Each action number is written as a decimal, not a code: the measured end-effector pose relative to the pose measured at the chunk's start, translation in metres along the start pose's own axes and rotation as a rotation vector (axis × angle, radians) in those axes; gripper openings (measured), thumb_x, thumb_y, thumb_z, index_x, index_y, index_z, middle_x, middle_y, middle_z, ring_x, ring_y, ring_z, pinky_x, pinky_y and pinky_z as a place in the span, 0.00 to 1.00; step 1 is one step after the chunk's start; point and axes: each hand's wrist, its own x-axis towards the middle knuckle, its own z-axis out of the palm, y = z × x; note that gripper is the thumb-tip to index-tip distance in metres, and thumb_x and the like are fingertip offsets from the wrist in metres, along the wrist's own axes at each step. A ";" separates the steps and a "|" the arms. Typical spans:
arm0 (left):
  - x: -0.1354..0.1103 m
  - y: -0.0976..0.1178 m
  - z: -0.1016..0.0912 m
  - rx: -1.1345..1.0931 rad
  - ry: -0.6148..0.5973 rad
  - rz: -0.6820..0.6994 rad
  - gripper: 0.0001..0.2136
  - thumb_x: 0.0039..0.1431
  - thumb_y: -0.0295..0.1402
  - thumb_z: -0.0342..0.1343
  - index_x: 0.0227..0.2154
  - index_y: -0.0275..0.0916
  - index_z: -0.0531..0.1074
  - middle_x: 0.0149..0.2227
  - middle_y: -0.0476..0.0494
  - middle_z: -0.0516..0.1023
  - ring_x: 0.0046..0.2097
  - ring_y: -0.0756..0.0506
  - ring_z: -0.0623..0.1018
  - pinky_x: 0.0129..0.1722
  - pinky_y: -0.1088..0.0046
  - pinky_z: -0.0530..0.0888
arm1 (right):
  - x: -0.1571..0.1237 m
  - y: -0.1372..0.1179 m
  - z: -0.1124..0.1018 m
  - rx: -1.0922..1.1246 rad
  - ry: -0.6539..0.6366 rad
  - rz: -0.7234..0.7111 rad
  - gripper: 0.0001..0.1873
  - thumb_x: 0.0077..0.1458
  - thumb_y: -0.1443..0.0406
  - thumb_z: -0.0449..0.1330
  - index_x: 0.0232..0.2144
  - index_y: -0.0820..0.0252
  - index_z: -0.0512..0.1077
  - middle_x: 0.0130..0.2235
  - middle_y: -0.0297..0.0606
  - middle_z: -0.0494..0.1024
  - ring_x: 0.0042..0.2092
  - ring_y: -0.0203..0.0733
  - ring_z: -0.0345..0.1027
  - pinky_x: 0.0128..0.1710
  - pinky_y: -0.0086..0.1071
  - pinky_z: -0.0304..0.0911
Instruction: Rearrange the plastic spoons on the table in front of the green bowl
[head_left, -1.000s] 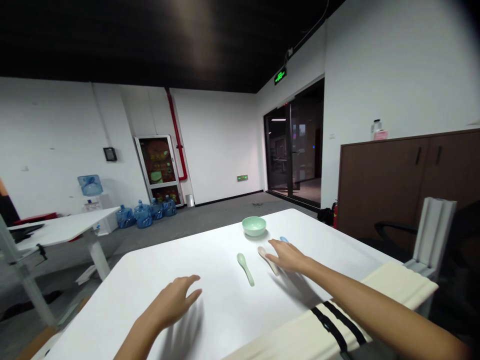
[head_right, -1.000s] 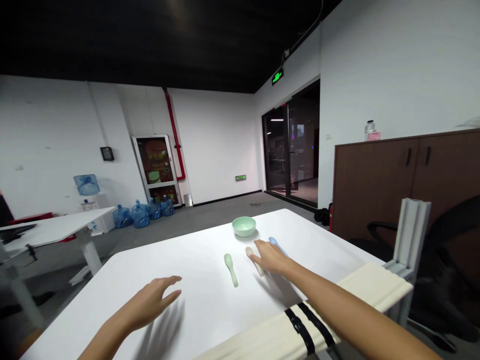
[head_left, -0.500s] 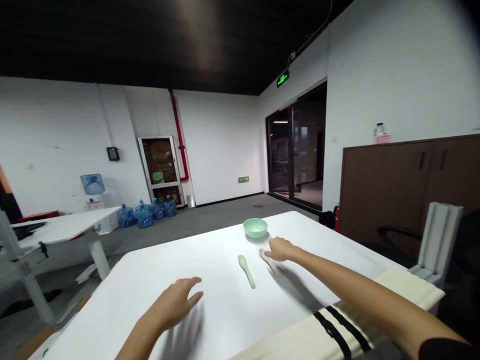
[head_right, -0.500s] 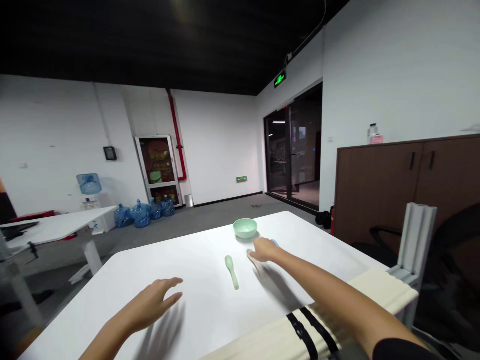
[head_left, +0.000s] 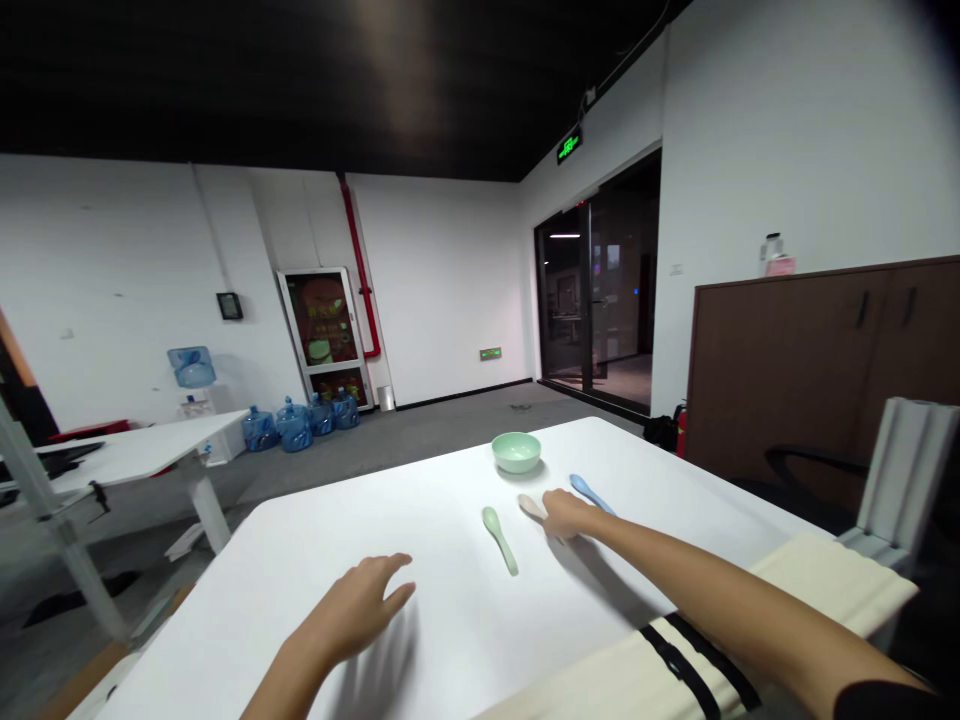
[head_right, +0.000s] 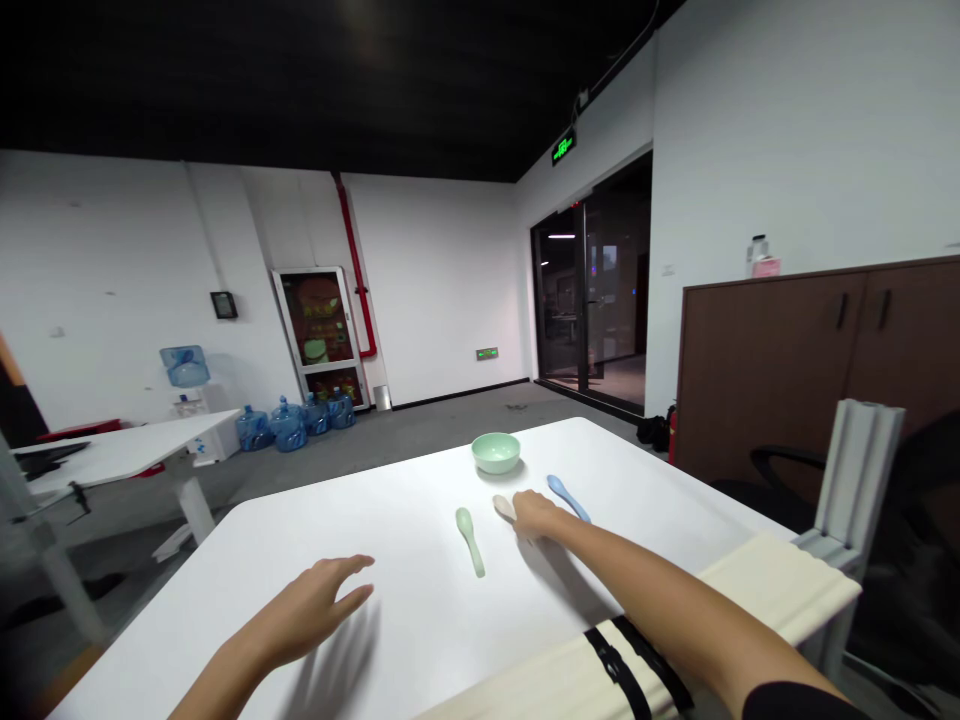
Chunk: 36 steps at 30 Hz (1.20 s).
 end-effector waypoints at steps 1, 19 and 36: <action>0.001 -0.001 0.000 -0.001 -0.005 -0.001 0.27 0.57 0.54 0.42 0.55 0.47 0.65 0.55 0.44 0.71 0.57 0.39 0.68 0.53 0.62 0.64 | 0.001 0.000 -0.004 -0.013 0.002 -0.015 0.12 0.41 0.64 0.63 0.31 0.64 0.74 0.38 0.48 0.77 0.34 0.46 0.71 0.29 0.31 0.58; 0.003 0.001 -0.004 -0.026 -0.039 -0.054 0.26 0.57 0.55 0.42 0.55 0.50 0.64 0.55 0.46 0.71 0.56 0.38 0.69 0.53 0.60 0.65 | 0.100 -0.024 -0.061 0.032 0.376 0.115 0.15 0.50 0.58 0.56 0.35 0.60 0.75 0.38 0.48 0.77 0.40 0.48 0.72 0.33 0.31 0.60; 0.008 0.003 -0.007 -0.045 -0.054 -0.080 0.26 0.57 0.54 0.42 0.54 0.50 0.65 0.55 0.46 0.72 0.55 0.38 0.69 0.52 0.61 0.65 | 0.144 -0.013 -0.033 0.024 0.248 0.184 0.26 0.46 0.52 0.62 0.44 0.62 0.72 0.45 0.51 0.74 0.45 0.48 0.70 0.39 0.32 0.62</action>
